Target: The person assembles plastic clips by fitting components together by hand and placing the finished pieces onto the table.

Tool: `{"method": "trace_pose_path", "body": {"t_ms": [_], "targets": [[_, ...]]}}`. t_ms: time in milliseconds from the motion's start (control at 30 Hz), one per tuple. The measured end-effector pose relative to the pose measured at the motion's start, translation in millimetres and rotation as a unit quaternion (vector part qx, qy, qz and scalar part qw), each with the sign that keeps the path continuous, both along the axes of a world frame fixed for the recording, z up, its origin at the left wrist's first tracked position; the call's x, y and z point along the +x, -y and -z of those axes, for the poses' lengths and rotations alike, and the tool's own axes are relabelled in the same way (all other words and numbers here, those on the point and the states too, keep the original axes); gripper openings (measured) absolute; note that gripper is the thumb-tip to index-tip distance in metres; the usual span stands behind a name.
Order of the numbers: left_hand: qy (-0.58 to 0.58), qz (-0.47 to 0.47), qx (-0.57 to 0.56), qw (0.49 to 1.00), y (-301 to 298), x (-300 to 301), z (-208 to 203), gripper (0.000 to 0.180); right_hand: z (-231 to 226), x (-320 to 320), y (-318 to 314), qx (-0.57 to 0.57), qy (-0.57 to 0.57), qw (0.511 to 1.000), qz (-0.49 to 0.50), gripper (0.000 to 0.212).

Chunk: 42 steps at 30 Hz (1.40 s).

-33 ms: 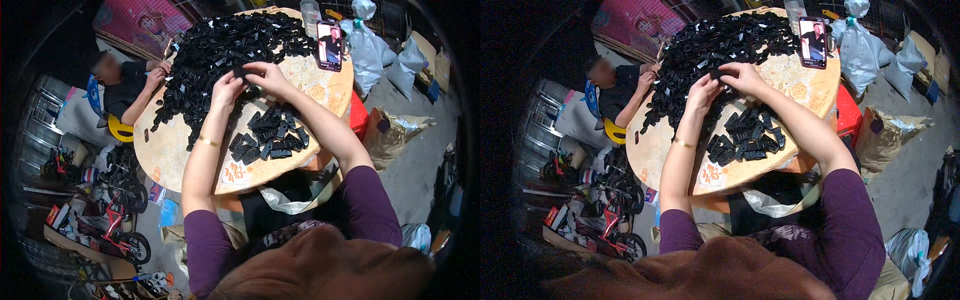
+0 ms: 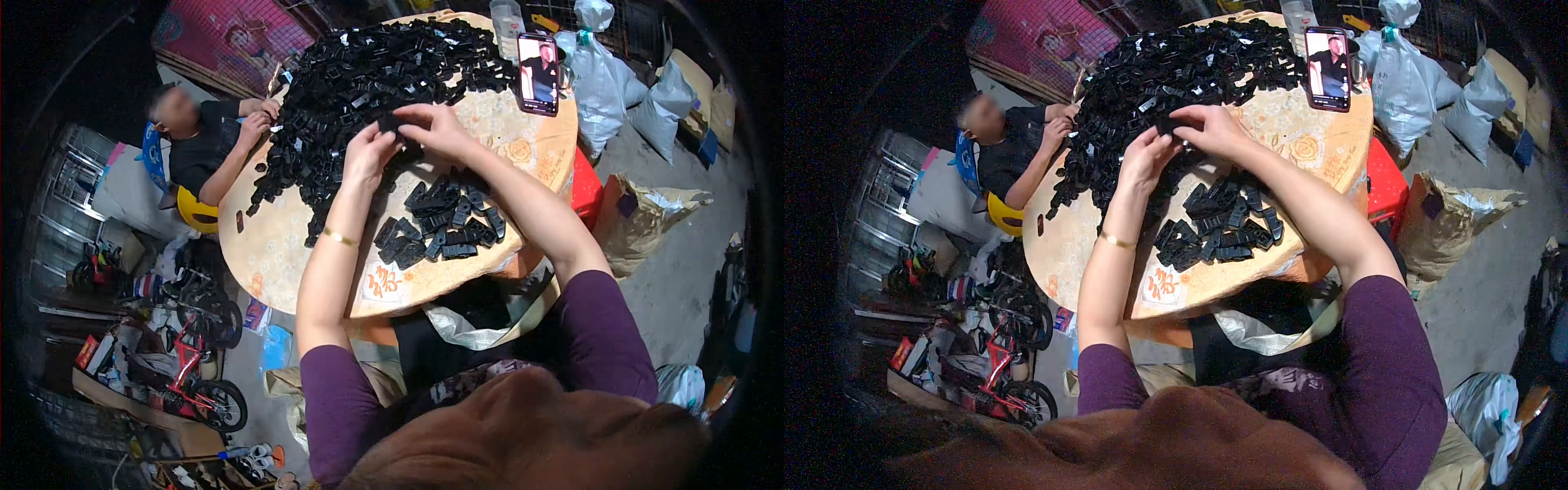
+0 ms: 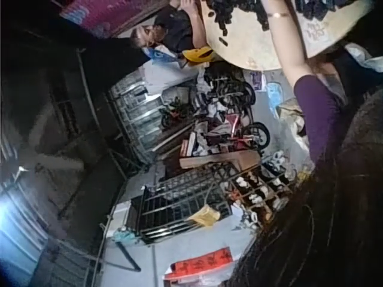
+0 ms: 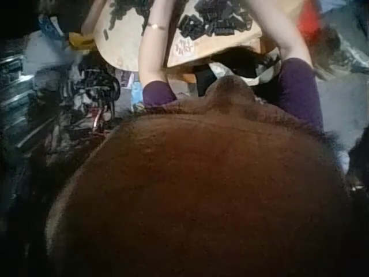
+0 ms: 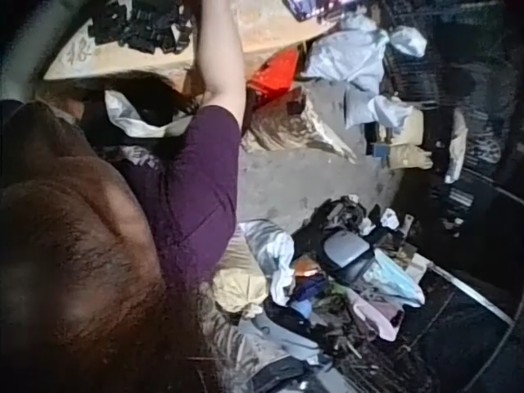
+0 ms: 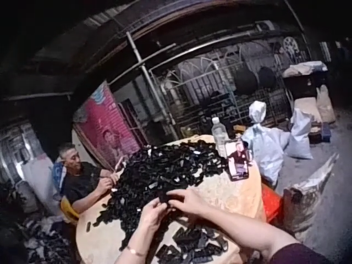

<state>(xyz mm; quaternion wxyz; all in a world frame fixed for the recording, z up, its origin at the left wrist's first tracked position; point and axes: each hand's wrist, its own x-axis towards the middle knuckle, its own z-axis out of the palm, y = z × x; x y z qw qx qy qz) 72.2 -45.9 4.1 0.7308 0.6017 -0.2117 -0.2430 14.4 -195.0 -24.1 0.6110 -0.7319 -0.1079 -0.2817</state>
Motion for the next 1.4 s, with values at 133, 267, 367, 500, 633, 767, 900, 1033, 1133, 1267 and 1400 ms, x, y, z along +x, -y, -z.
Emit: {"method": "trace_pose_path", "body": {"t_ms": [133, 267, 367, 500, 633, 767, 900, 1033, 1133, 1267, 1400], "targets": [[-0.057, -0.003, -0.066, 0.996, -20, -10, 9, 0.025, 0, -4, -13, -0.036, 0.009, 0.999, -0.005, 0.032], [-0.020, 0.002, -0.080, 0.997, -28, -7, 16, 0.025, 3, -2, -19, -0.030, 0.021, 0.999, 0.004, 0.031], [-0.003, -0.018, -0.095, 0.995, -24, -14, 14, 0.020, 0, -7, -18, -0.031, -0.021, 0.999, 0.031, 0.029], [0.057, -0.061, -0.072, 0.994, -23, -23, 16, 0.028, -8, -16, -25, -0.116, 0.011, 0.987, 0.109, 0.030], [0.102, -0.073, -0.068, 0.990, -17, -30, 11, 0.031, -10, -14, -22, -0.101, 0.054, 0.986, 0.122, 0.028], [0.071, -0.063, -0.095, 0.991, -19, -33, 3, 0.031, -8, -13, -26, -0.008, 0.060, 0.995, 0.080, 0.027], [0.070, -0.075, -0.068, 0.992, -26, -32, 8, 0.033, -13, -20, -29, -0.091, 0.056, 0.990, 0.089, 0.026], [0.041, -0.062, -0.081, 0.994, -26, -29, 13, 0.033, -13, -22, -30, -0.209, 0.097, 0.962, 0.145, 0.027], [0.031, -0.043, -0.100, 0.994, -25, -29, 14, 0.031, -12, -17, -31, -0.214, 0.172, 0.957, 0.096, 0.026], [0.041, -0.079, -0.089, 0.992, -21, -37, 9, 0.029, -12, -17, -34, -0.176, 0.143, 0.973, 0.030, 0.029], [0.119, -0.096, -0.071, 0.986, -23, -39, -1, 0.029, -13, -16, -19, -0.067, 0.023, 0.997, -0.035, 0.050]]}}
